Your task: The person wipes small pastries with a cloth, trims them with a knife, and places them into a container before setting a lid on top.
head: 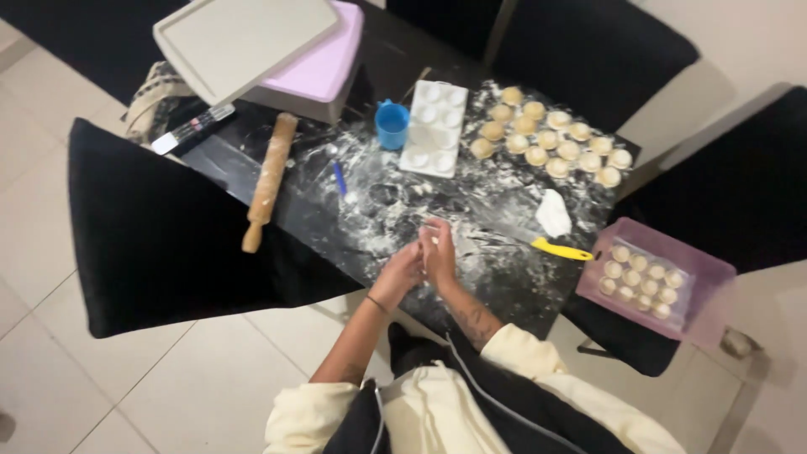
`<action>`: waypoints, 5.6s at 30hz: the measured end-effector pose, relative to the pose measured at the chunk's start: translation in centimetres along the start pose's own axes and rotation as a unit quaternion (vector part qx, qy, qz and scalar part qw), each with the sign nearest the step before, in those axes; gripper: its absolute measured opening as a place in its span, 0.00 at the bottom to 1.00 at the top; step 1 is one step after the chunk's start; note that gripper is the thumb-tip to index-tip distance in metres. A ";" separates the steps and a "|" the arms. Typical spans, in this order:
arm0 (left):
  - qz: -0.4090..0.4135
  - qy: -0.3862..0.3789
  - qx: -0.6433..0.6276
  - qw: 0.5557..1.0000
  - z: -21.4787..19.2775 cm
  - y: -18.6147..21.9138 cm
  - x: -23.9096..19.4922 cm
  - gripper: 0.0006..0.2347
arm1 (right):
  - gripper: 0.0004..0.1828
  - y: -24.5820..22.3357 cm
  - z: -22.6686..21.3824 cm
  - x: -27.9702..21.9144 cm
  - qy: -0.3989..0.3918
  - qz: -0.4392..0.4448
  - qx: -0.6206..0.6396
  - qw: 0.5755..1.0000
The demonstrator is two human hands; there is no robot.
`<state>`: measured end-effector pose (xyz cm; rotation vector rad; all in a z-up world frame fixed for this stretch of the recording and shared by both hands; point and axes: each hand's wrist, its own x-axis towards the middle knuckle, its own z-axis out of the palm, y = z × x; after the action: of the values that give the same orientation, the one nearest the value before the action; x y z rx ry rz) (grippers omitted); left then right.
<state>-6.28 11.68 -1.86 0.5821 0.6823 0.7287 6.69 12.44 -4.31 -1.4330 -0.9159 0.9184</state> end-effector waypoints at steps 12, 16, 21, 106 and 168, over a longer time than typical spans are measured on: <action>0.241 0.216 -0.009 0.946 -15.4 10.9 6.6 0.16 | 0.16 1.5 5.6 5.4 0.002 0.063 0.040 0.997; 0.293 0.246 -0.024 0.924 -25.6 18.2 9.6 0.11 | 0.16 -1.7 8.4 4.8 0.017 0.026 -0.006 0.999; 0.353 0.399 -0.051 0.845 -34.6 29.9 13.8 0.22 | 0.15 -6.0 13.6 6.0 0.023 -0.042 -0.078 0.996; 0.084 0.108 0.392 0.910 33.8 -25.8 17.1 0.23 | 0.19 10.5 -71.9 -6.0 0.376 0.046 -0.385 0.841; -0.062 0.342 0.569 0.745 29.4 -45.3 30.3 0.20 | 0.35 24.1 -78.5 1.5 0.195 0.222 -0.431 0.852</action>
<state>50.07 -0.19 -24.60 1.3891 1.8899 0.2950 80.26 -17.86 -24.63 -2.5794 -0.7081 0.4796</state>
